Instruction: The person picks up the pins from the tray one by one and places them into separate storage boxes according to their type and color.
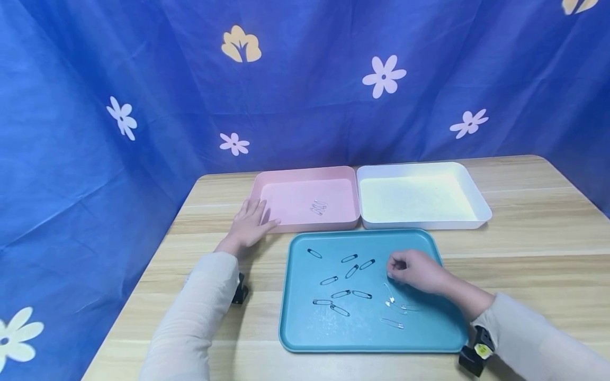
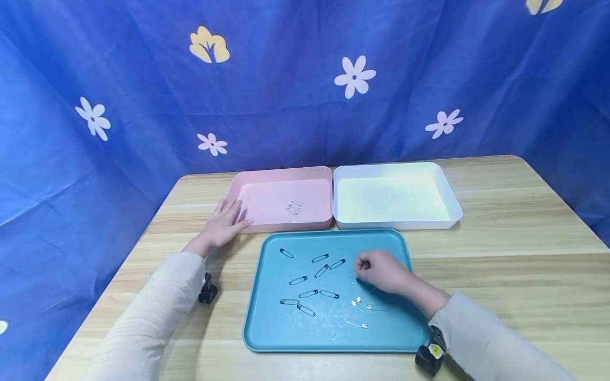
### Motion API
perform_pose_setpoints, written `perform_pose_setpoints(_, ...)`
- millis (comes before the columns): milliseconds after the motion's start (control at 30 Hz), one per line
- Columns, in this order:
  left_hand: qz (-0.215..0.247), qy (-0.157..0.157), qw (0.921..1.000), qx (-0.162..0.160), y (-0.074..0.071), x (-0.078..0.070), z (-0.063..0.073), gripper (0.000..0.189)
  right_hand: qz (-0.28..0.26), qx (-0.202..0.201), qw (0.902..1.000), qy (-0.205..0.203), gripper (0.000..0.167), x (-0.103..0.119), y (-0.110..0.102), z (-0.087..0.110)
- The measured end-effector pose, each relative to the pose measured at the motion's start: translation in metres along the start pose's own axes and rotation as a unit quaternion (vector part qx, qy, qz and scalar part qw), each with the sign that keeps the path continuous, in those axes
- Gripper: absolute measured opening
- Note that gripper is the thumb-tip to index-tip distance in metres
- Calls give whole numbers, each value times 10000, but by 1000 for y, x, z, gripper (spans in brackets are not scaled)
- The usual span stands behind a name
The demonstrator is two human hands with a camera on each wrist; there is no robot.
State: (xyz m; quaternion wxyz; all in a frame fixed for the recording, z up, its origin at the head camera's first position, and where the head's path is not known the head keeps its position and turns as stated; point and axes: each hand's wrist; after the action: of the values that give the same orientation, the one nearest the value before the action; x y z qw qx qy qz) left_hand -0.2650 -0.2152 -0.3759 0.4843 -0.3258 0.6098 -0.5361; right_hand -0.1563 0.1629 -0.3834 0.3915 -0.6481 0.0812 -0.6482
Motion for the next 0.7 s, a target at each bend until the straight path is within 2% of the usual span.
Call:
perform_pose_setpoints(333,58,5,10000,-17,-1,0,0,78,-519,-25,9986,-18,6,12,-1,-21)
perform_pose_setpoints(700,74,18,10000,-47,-1,-1,2,77,-889,-465,9950,-19,9,31,-3,-53)
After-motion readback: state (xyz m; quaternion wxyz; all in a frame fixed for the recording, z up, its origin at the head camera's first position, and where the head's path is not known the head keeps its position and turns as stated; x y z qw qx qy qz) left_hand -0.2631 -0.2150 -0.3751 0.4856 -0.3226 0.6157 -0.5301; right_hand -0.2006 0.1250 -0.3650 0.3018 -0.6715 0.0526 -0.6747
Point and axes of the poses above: each hand's wrist, its own z-axis away from the middle knuckle, its own y-axis out of the palm, x = y × z, and after that the axes turned 6 degrees about y, right-handed
